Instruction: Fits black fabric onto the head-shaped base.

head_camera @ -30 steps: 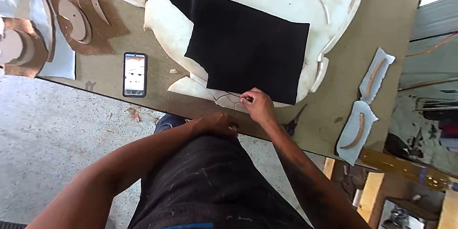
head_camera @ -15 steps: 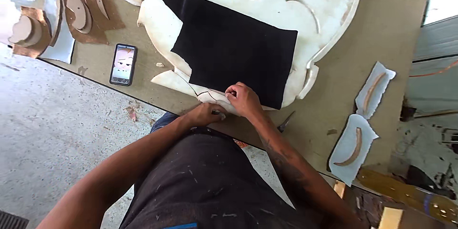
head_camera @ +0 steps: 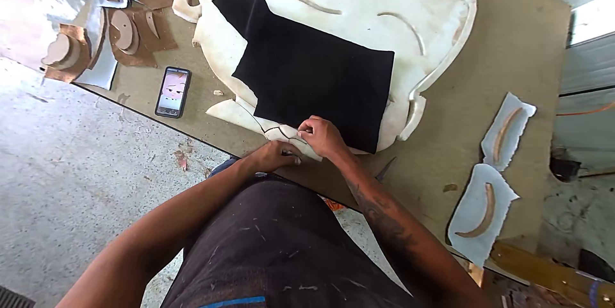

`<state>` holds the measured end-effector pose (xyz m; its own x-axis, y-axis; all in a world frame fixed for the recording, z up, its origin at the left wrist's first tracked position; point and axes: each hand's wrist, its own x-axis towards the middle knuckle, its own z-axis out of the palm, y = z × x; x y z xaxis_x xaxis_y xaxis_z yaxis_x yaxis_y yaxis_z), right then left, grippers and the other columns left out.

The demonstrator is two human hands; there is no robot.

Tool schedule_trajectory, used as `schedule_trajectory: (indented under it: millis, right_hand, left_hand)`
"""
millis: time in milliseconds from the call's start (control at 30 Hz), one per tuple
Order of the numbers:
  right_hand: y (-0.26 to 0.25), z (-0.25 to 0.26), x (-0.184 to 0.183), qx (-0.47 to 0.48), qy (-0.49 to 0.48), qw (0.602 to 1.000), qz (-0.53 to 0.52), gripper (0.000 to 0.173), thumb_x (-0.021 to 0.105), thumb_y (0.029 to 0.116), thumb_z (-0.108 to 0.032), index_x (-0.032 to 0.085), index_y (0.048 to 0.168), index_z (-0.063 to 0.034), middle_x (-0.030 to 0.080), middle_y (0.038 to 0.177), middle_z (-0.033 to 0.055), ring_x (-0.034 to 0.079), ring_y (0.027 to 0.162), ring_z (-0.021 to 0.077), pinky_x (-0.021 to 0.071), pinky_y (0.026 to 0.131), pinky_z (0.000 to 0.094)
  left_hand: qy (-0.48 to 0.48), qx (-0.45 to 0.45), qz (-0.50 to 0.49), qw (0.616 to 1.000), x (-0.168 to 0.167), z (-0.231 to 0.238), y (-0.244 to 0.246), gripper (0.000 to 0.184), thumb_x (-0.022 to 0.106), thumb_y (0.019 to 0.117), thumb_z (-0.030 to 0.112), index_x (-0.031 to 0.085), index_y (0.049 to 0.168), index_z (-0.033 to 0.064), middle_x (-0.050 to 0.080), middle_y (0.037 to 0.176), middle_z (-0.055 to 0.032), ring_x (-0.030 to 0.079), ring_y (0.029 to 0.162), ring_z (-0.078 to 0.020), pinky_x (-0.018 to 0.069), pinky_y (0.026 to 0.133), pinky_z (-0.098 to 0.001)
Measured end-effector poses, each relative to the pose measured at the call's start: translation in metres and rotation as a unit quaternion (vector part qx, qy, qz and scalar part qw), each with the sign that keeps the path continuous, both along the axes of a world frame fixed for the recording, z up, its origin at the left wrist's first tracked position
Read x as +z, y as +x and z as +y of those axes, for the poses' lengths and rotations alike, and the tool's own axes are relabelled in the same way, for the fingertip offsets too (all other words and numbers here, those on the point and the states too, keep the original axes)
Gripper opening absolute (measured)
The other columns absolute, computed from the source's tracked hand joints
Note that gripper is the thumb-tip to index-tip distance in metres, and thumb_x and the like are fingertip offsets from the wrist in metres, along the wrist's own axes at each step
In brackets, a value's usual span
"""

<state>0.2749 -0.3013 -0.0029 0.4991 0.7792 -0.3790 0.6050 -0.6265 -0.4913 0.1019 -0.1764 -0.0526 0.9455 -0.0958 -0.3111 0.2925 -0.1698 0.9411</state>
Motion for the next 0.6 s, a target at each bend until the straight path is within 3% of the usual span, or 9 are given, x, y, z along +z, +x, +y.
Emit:
schedule_trajectory:
  millis: [133,200,267,400,500,600]
  right_hand:
    - [0.014,0.003,0.016,-0.002,0.028,0.995,0.100,0.010,0.071,0.0954,-0.025,0.076,0.098,-0.0159,0.068,0.097,-0.0001,0.066,0.089,0.0154,0.0573,0.081,0.0443]
    - [0.014,0.012,0.039,-0.009,0.041,0.990,0.138,0.009,0.071,0.0966,-0.022,0.075,0.099,-0.0143,0.070,0.098,0.0009,0.067,0.088,0.0158,0.0574,0.080,0.0436]
    - [0.014,0.027,0.054,-0.010,0.047,0.992,0.117,0.009,0.071,0.0969,-0.025,0.076,0.098,-0.0169,0.069,0.097,-0.0017,0.066,0.087,0.0137,0.0576,0.079,0.0418]
    - [0.010,0.067,0.060,0.016,0.025,1.000,0.011,0.010,0.070,0.0949,-0.029,0.076,0.096,-0.0221,0.067,0.096,-0.0037,0.066,0.085,0.0147,0.0579,0.075,0.0464]
    - [0.006,0.089,0.048,0.039,-0.007,0.999,-0.032,0.009,0.071,0.0932,-0.029,0.076,0.093,-0.0220,0.067,0.094,-0.0014,0.066,0.083,0.0185,0.0571,0.070,0.0489]
    - [0.006,0.097,0.031,0.034,-0.033,0.999,-0.026,0.010,0.071,0.0923,-0.030,0.075,0.095,-0.0207,0.067,0.096,0.0002,0.067,0.087,0.0197,0.0574,0.074,0.0489]
  left_hand:
    - [-0.012,0.004,0.010,1.000,0.015,0.001,-0.002,0.022,0.066,0.1010,0.027,0.075,0.117,0.0161,0.076,0.097,-0.0032,0.073,0.081,-0.0144,0.0633,0.079,-0.0411]
    - [-0.022,-0.005,0.021,1.000,0.023,0.005,0.000,0.027,0.065,0.1014,0.030,0.074,0.120,0.0137,0.076,0.104,-0.0056,0.073,0.088,-0.0162,0.0621,0.085,-0.0417]
    - [-0.031,-0.020,0.033,0.999,0.027,0.009,0.003,0.033,0.064,0.1011,0.034,0.072,0.126,0.0137,0.075,0.110,-0.0067,0.073,0.093,-0.0173,0.0609,0.089,-0.0419]
    - [-0.064,-0.066,0.047,0.995,0.041,0.018,0.000,0.031,0.063,0.1019,0.025,0.069,0.129,0.0120,0.076,0.104,-0.0069,0.074,0.085,-0.0181,0.0624,0.084,-0.0418]
    - [-0.070,-0.080,0.049,0.993,0.043,0.026,-0.013,0.031,0.063,0.1019,0.023,0.069,0.129,0.0103,0.076,0.100,-0.0078,0.074,0.081,-0.0181,0.0630,0.081,-0.0419]
    - [-0.048,-0.075,0.049,0.995,0.048,0.043,-0.031,0.034,0.063,0.1020,0.031,0.069,0.131,0.0145,0.076,0.099,-0.0065,0.073,0.081,-0.0165,0.0617,0.083,-0.0420]
